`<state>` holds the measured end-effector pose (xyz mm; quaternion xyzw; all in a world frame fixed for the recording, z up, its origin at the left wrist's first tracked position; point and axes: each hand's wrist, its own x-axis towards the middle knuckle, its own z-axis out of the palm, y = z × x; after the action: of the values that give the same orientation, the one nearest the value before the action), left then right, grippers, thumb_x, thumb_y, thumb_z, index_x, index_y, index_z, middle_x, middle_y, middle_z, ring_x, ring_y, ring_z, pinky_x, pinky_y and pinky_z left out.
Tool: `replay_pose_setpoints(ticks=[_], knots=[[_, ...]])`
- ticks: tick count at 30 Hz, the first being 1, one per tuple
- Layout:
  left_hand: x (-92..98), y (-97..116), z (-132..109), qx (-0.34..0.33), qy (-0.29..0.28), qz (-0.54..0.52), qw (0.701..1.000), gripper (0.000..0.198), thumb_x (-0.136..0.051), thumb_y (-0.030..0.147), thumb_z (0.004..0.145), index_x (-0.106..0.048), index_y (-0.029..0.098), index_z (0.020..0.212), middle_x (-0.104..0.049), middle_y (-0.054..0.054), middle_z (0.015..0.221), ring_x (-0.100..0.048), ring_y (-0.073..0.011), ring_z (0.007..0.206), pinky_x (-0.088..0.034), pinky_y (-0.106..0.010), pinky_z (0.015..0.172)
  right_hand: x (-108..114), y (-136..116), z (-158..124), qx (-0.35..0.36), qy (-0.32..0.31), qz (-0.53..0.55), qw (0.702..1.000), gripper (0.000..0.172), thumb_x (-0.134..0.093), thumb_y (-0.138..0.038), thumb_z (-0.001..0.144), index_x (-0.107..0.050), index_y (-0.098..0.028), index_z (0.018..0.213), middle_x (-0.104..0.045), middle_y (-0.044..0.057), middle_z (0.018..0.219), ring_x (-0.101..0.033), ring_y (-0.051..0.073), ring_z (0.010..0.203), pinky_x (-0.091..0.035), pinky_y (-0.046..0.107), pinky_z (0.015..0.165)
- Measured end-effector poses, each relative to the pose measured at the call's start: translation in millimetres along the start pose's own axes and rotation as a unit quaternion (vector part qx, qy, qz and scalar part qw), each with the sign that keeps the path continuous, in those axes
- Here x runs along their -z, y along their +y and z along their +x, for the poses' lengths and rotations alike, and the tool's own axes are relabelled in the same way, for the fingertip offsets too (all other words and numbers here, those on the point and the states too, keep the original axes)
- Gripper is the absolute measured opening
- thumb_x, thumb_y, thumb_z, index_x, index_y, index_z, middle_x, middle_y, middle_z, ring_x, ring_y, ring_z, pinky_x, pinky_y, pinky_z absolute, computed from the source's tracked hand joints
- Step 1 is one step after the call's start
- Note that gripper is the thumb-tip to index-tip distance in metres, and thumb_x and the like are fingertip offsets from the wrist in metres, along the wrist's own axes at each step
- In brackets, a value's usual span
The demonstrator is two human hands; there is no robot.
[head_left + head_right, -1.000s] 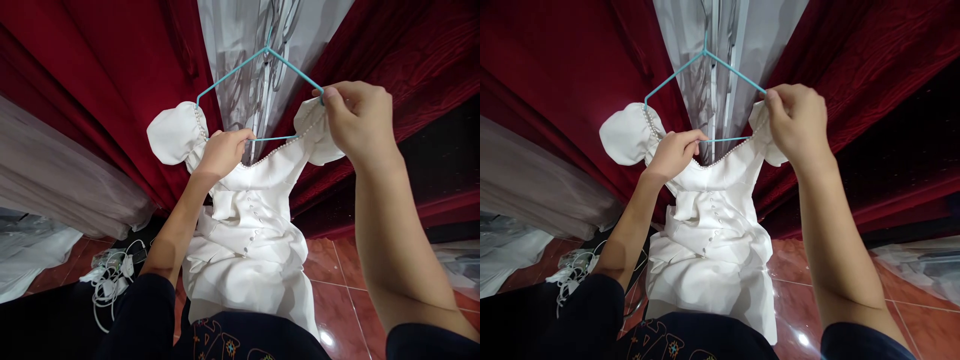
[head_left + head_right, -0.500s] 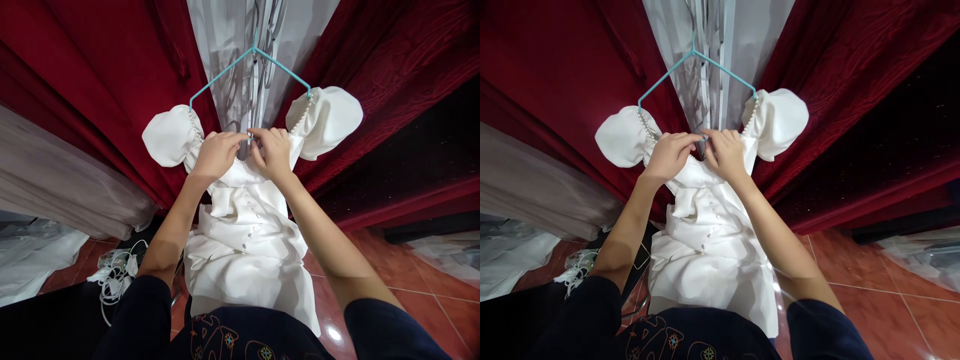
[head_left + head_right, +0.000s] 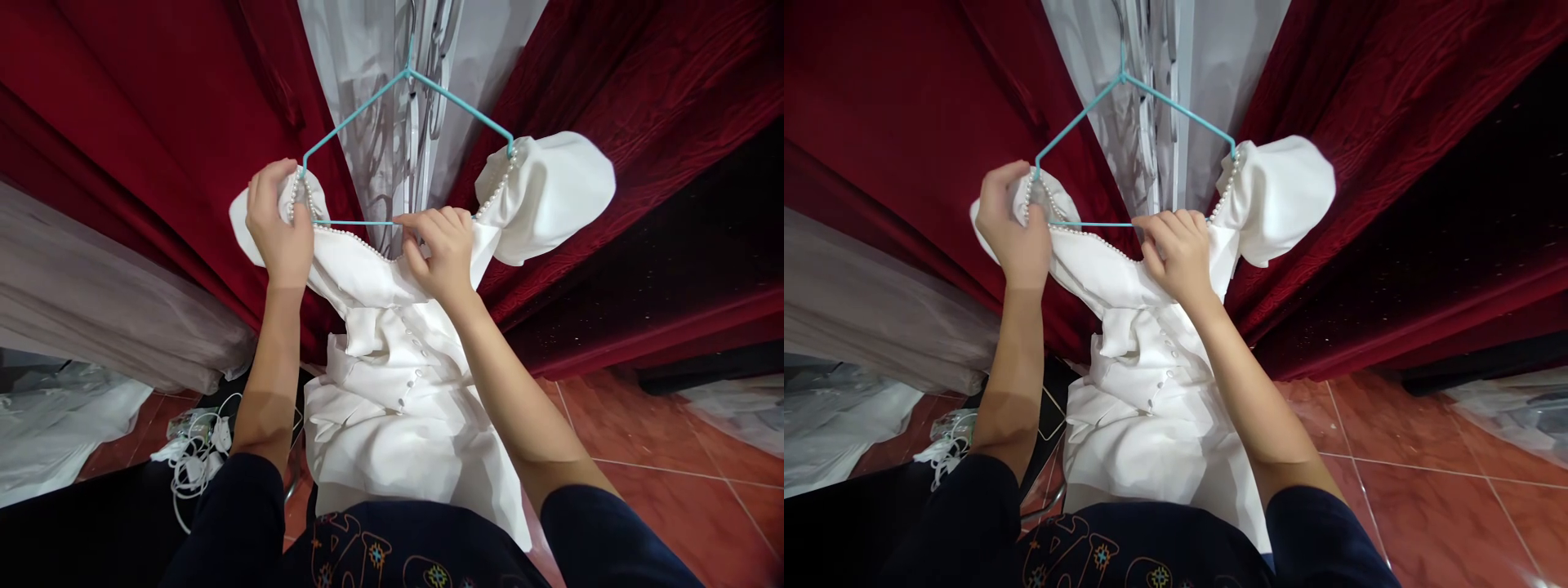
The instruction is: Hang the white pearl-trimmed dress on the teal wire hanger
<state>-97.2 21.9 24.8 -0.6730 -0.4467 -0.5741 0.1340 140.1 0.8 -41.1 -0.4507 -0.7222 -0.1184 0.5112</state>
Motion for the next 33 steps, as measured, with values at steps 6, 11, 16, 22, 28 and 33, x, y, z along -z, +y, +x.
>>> replay_pose_setpoints(ticks=[6,11,16,22,28,33], knots=[[17.9,-23,24,0.086,-0.005,0.011,0.996,0.040,-0.042,-0.003,0.096,-0.071,0.018,0.113,-0.077,0.004,0.113,-0.071,-0.0137,0.112,-0.058,-0.030,0.106,13,3,6,-0.019,-0.018,0.025,0.999,0.029,-0.053,-0.045,0.106,-0.076,-0.027,0.106,-0.075,0.004,0.093,-0.062,0.023,0.091,-0.045,0.044,0.096],[24.8,-51,33,0.164,-0.032,0.039,0.985,0.035,-0.043,-0.004,0.095,-0.069,0.018,0.104,-0.075,0.012,0.101,-0.067,-0.0080,0.099,-0.058,-0.029,0.098,16,4,9,-0.026,-0.022,0.036,0.999,0.030,-0.059,-0.051,0.104,-0.075,-0.026,0.104,-0.074,0.005,0.093,-0.062,0.024,0.093,-0.045,0.045,0.098],[26.3,-78,16,0.259,-0.157,-0.002,0.953,0.018,-0.051,0.016,0.105,-0.066,0.017,0.093,-0.070,0.010,0.080,-0.062,-0.0102,0.088,-0.057,-0.034,0.091,13,7,10,-0.021,-0.007,0.041,0.999,0.027,-0.057,-0.045,0.105,-0.073,-0.024,0.101,-0.073,0.005,0.090,-0.062,0.023,0.090,-0.044,0.044,0.099],[36.6,-55,-15,0.194,-0.368,-0.022,0.909,0.022,-0.058,0.018,0.088,-0.080,0.019,0.086,-0.079,-0.002,0.086,-0.075,-0.0239,0.092,-0.063,-0.041,0.090,13,2,6,-0.015,0.002,0.084,0.996,0.023,-0.055,-0.038,0.107,-0.073,-0.026,0.102,-0.074,0.002,0.090,-0.063,0.021,0.087,-0.044,0.044,0.097],[35.0,38,-36,-0.068,-0.439,-0.128,0.887,0.042,-0.044,0.007,0.095,-0.082,0.022,0.103,-0.079,-0.006,0.129,-0.073,-0.0230,0.125,-0.058,-0.039,0.112,8,4,6,-0.031,0.002,0.067,0.997,0.023,-0.054,-0.038,0.105,-0.072,-0.026,0.101,-0.072,0.003,0.089,-0.061,0.021,0.086,-0.044,0.045,0.096],[21.9,55,-17,-0.068,-0.257,-0.046,0.963,0.047,-0.047,0.005,0.097,-0.076,0.025,0.128,-0.073,-0.007,0.140,-0.065,-0.0270,0.136,-0.050,-0.045,0.120,9,2,4,-0.022,-0.006,0.079,0.997,0.024,-0.050,-0.031,0.105,-0.073,-0.026,0.107,-0.077,0.004,0.097,-0.064,0.023,0.090,-0.045,0.048,0.099]])
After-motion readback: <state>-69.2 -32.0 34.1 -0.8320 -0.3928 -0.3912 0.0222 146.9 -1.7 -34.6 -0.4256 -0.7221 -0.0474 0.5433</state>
